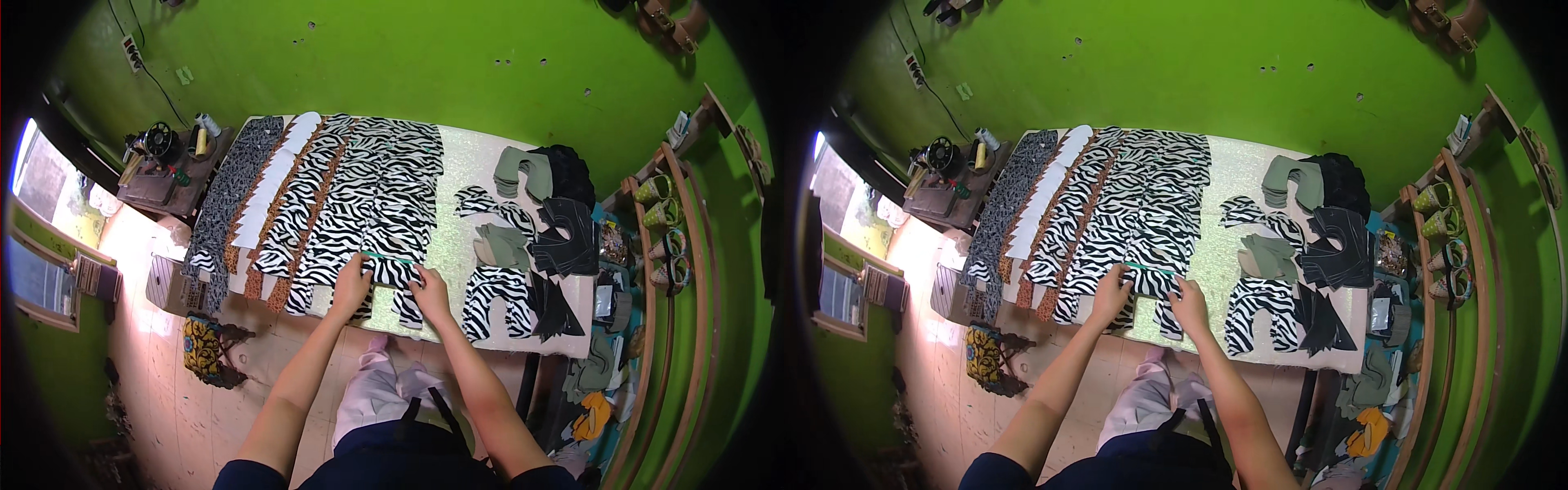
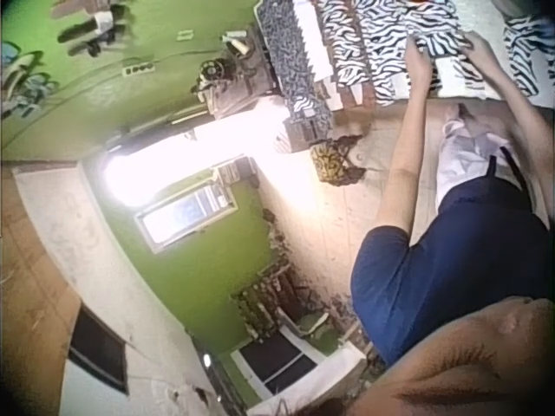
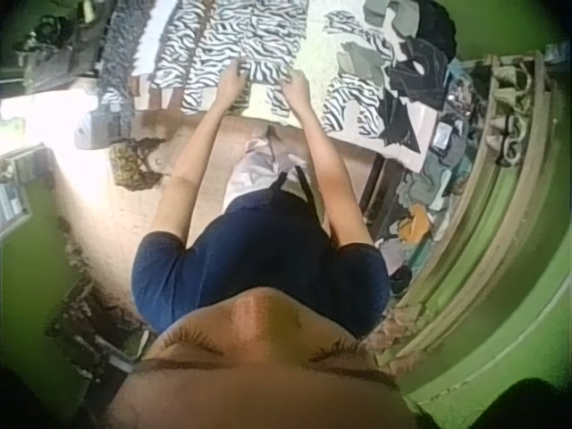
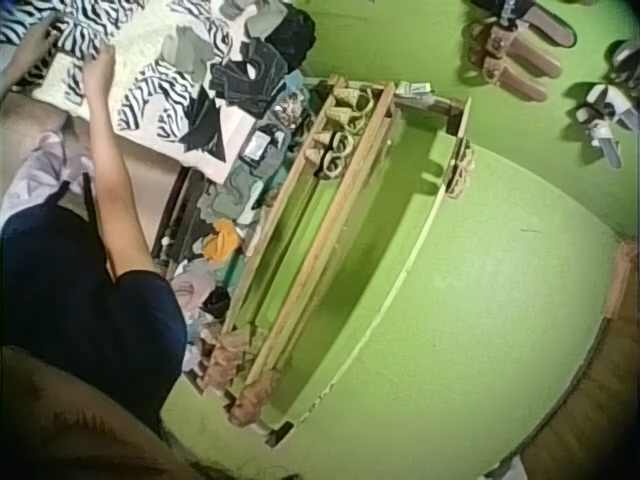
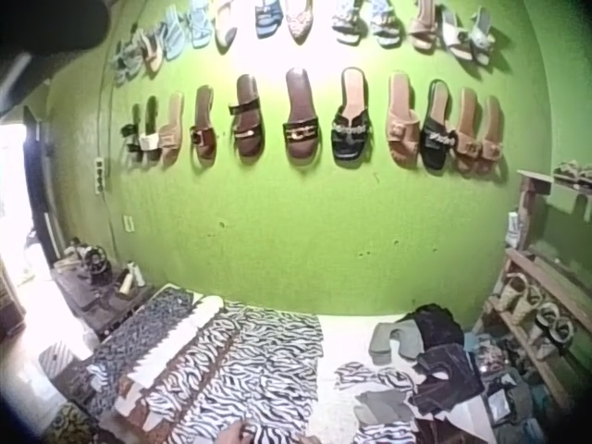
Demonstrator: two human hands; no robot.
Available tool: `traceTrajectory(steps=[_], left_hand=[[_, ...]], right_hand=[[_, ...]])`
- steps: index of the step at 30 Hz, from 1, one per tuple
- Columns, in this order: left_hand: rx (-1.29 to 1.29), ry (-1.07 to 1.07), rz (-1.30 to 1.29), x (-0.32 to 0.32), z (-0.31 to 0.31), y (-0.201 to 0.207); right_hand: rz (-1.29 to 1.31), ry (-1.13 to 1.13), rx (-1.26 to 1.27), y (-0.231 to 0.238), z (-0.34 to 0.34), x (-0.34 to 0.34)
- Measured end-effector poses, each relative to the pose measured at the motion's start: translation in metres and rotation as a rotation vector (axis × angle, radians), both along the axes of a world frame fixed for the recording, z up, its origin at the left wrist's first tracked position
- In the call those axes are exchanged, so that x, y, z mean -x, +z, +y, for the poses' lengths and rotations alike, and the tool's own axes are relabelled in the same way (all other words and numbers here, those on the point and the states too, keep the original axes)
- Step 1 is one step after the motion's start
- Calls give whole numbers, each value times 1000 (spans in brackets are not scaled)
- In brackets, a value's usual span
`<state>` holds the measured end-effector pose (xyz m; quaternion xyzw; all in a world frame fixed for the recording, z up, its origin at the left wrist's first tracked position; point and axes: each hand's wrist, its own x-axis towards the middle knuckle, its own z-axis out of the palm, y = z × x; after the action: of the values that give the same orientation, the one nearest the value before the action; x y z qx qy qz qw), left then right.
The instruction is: The recorder is organizing and pairing various printed fabric pieces, likely zebra and leopard print shoe upper components, on a workspace.
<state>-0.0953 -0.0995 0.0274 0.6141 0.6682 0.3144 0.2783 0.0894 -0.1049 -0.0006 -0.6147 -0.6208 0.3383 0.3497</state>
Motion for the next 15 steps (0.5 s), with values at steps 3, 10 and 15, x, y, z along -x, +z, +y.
traceTrajectory(steps=[3, 10, 15], left_hand=[[-35, -58, 31, 13, 1, -17], [-220, -232, 234, 24, 5, -27], [-213, -282, 271, 26, 8, -31]], right_hand=[[-84, -32, -54, -13, -3, 16], [-263, -121, -75, -17, -9, 33], [-330, -196, -112, -15, -14, 41]])
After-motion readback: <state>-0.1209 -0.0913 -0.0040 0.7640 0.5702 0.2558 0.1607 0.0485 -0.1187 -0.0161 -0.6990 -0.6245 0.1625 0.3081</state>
